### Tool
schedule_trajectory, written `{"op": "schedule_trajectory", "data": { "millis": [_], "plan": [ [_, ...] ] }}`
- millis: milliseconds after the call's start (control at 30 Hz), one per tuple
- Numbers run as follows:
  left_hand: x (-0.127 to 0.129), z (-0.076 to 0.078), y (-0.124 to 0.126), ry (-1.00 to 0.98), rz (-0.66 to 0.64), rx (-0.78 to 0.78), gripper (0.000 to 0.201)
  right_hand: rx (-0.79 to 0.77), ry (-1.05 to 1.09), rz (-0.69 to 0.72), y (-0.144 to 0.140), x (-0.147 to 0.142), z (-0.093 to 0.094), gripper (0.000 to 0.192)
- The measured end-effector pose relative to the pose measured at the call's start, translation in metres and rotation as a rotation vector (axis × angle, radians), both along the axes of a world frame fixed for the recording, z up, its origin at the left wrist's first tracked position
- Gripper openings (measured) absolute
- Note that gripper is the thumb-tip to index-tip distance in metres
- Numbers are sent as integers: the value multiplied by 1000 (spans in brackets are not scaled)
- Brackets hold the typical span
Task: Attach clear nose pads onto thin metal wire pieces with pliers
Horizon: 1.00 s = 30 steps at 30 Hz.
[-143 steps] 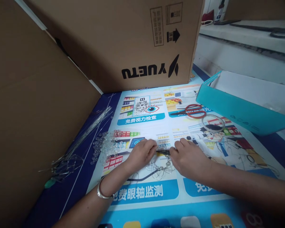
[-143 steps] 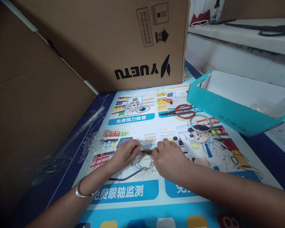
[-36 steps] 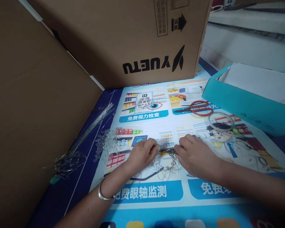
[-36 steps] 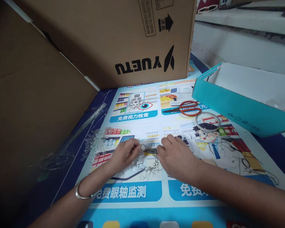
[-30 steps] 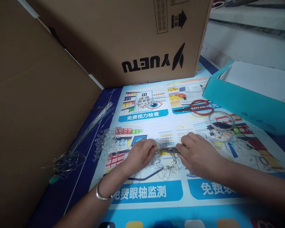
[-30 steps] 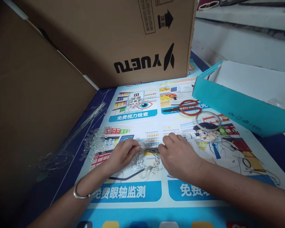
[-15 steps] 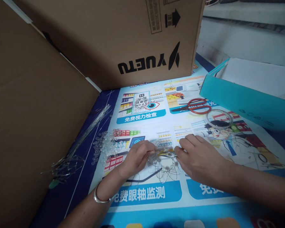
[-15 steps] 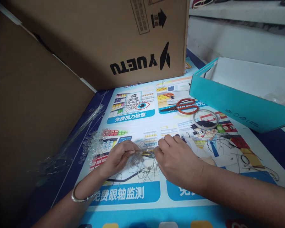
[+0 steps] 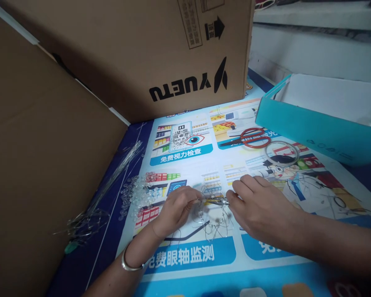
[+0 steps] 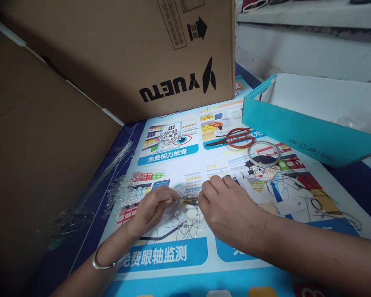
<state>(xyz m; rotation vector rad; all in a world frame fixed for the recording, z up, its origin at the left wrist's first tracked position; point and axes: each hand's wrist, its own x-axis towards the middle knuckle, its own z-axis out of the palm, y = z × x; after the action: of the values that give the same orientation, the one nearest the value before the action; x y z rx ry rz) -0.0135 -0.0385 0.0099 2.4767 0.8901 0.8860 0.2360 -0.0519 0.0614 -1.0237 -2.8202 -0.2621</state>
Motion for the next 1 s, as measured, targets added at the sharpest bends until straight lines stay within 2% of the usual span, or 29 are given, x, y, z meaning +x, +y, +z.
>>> {"op": "schedule_trajectory", "data": {
  "millis": [300, 667, 833, 1000],
  "plan": [
    [3, -5, -2, 149, 71, 35, 16, -55, -5, -14, 6, -2, -15, 14],
    [8, -10, -6, 243, 275, -34, 6, -97, 37, -11, 7, -4, -22, 18],
    [10, -10, -6, 246, 291, -77, 6, -98, 71, -10, 8, -3, -23, 19],
    [10, -10, -5, 247, 287, -48, 4, -107, 64, -18, 8, -4, -24, 19]
  ]
}}
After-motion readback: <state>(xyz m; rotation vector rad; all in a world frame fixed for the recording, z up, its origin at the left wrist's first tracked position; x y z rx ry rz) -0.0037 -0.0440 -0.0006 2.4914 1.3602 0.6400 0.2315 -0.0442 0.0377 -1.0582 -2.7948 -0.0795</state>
